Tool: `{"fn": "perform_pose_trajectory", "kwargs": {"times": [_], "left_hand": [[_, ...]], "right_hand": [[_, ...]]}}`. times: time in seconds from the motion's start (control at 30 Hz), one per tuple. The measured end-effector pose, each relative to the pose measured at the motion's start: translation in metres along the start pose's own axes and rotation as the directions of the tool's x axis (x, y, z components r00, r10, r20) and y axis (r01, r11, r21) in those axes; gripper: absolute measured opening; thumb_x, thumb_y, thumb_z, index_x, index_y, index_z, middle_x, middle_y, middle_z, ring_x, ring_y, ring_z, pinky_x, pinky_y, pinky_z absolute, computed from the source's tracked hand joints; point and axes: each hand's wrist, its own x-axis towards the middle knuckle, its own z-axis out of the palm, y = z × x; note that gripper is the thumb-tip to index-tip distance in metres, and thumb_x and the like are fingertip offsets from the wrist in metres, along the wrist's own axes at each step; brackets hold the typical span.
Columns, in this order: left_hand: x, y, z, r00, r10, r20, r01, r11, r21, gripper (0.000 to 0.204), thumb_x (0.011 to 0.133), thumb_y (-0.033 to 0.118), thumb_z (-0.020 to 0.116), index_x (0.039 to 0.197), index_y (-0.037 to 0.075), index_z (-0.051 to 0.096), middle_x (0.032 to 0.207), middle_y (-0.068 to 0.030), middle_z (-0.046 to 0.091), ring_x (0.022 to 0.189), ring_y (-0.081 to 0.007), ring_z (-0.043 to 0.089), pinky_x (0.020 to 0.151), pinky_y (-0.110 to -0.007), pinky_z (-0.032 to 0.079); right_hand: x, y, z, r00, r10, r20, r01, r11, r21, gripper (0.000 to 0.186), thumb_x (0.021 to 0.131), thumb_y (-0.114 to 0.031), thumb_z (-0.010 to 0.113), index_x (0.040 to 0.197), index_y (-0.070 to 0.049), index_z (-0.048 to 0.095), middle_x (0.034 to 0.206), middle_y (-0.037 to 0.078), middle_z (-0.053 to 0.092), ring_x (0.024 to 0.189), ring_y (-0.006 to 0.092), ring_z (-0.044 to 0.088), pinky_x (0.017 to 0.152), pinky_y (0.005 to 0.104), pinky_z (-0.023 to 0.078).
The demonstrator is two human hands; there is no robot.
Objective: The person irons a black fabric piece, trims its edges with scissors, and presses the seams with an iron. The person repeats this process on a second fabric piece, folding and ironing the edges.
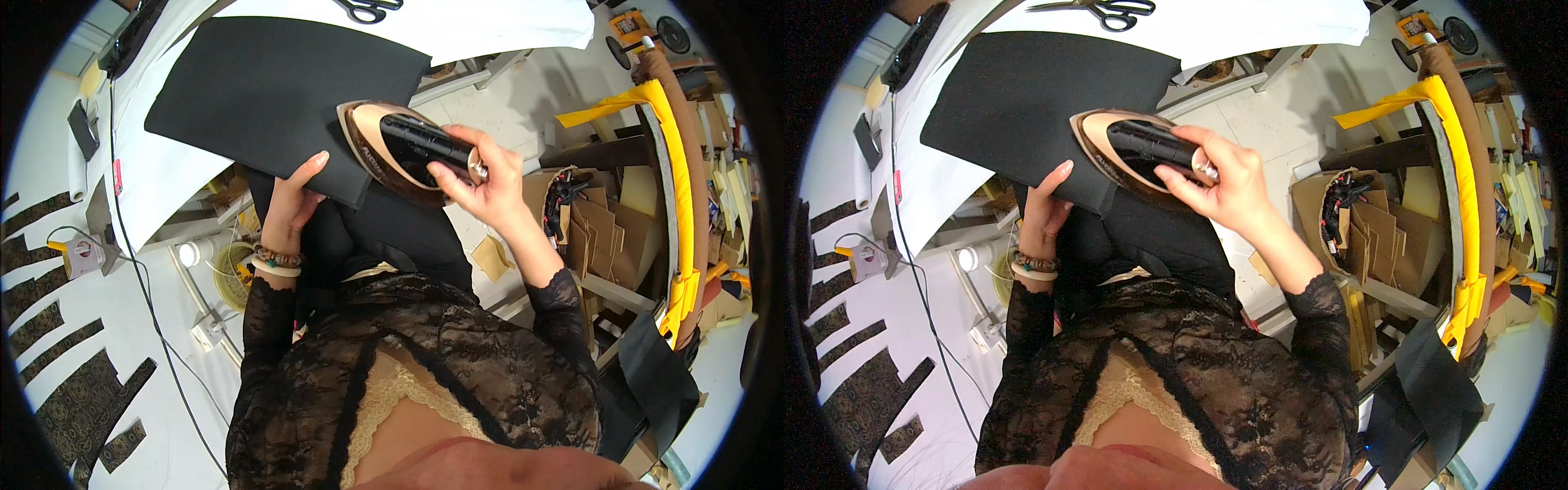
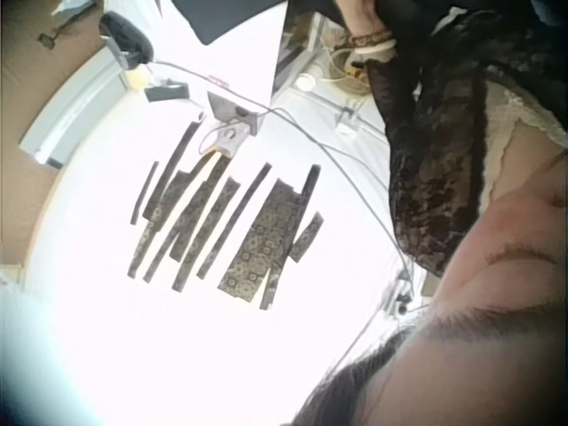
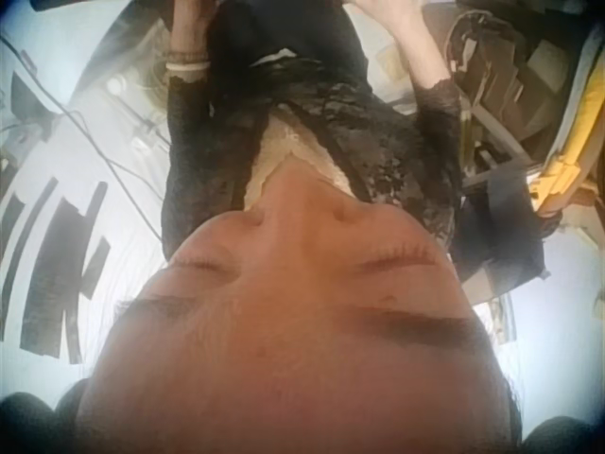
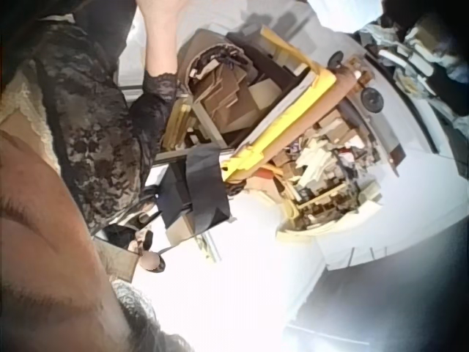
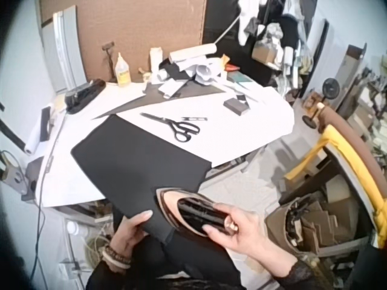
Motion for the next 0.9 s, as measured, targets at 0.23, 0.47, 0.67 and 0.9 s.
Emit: {"fn": "perform_pose_trajectory", "kwargs": {"times": [0.23,0.47,0.67,0.9], "left_hand": [[0.004,-0.006,0.001,0.999,0.018,0.029,-0.017,1.000,-0.021,0.042,0.083,0.003,0.067,0.123,0.002,0.053,0.116,-0.0102,0.061,0.102,-0.0243,0.063,0.082,-0.036,0.055],[0.005,-0.008,0.012,0.999,0.036,0.026,-0.034,0.998,-0.050,0.029,0.086,0.006,0.067,0.114,0.005,0.059,0.095,-0.0052,0.064,0.078,-0.0178,0.066,0.059,-0.027,0.054],[0.015,-0.017,0.010,0.997,0.026,-0.074,-0.037,0.989,-0.141,0.035,0.090,0.006,0.063,0.123,0.005,0.052,0.109,-0.0093,0.061,0.089,-0.0190,0.065,0.067,-0.029,0.055],[0.019,-0.008,0.022,0.993,-0.101,0.063,0.096,0.992,0.081,0.031,0.097,0.035,0.056,0.097,0.005,0.063,0.076,-0.0068,0.065,0.059,-0.0148,0.059,0.049,-0.027,0.042]], "right_hand": [[0.015,0.020,-0.003,0.998,0.035,-0.055,-0.037,0.999,-0.023,0.040,0.077,-0.025,0.081,0.108,-0.005,0.065,0.079,0.010,0.070,0.075,0.0161,0.071,0.065,0.0277,0.055],[0.008,0.013,-0.001,0.992,-0.113,-0.060,0.112,0.993,-0.024,0.044,0.073,-0.025,0.084,0.106,-0.003,0.065,0.073,0.008,0.068,0.058,0.0131,0.065,0.055,0.0251,0.053],[-0.006,0.001,0.007,0.970,-0.225,-0.094,0.227,0.974,0.006,0.045,0.072,-0.025,0.085,0.107,-0.003,0.066,0.069,0.007,0.067,0.055,0.0110,0.063,0.053,0.0256,0.053],[-0.013,0.034,-0.010,0.952,0.220,-0.213,-0.173,0.960,0.220,0.037,0.078,-0.020,0.080,0.108,-0.002,0.067,0.063,-0.003,0.057,0.049,0.0039,0.049,0.045,0.0212,0.040]]}}
